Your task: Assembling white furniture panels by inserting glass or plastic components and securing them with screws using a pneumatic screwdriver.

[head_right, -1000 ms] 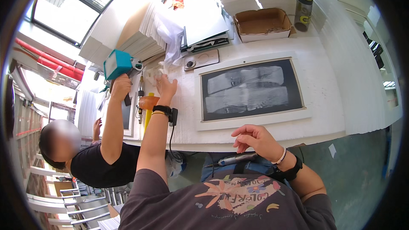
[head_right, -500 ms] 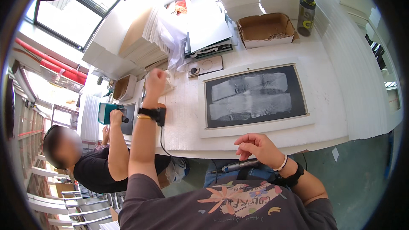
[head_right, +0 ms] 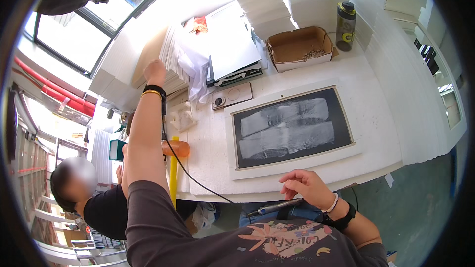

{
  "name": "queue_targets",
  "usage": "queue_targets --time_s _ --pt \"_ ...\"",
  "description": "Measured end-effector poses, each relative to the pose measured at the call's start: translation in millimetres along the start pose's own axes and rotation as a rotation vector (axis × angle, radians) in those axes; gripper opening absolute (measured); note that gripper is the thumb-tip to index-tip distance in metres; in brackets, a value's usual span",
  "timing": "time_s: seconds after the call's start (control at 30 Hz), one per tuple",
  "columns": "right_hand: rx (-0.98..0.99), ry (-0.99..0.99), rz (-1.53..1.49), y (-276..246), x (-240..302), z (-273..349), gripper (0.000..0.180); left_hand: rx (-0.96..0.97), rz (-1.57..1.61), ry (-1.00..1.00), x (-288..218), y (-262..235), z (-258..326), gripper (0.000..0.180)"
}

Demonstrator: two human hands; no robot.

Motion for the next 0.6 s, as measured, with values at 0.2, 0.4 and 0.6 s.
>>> queue_targets --time_s 0.2,0.4,0.6 --pt "0.028 -0.021 0.009 4.0 -2.8 -8.0 0.018 -0.16 -0.059 0.093 -19.0 -34.2 12.8 0.021" --pt "0.028 0.004 -0.008 4.1 -7.9 -5.8 0.017 -0.195 -0.041 0.198 -19.3 -59.3 21.4 0.027" --pt "0.017 -0.034 -0.016 2.5 -7.7 1.0 0.016 -0.838 0.111 -0.007 45.9 -173.7 24.4 0.045"
Point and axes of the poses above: each hand's wrist, its own z-axis away from the middle knuckle, its own y-axis out of the palm, x = y × z, the point moved 9 cm from there along -z, towards the middle knuckle, and after that the axes turned 5 degrees about -x, right-handed, at the moved point
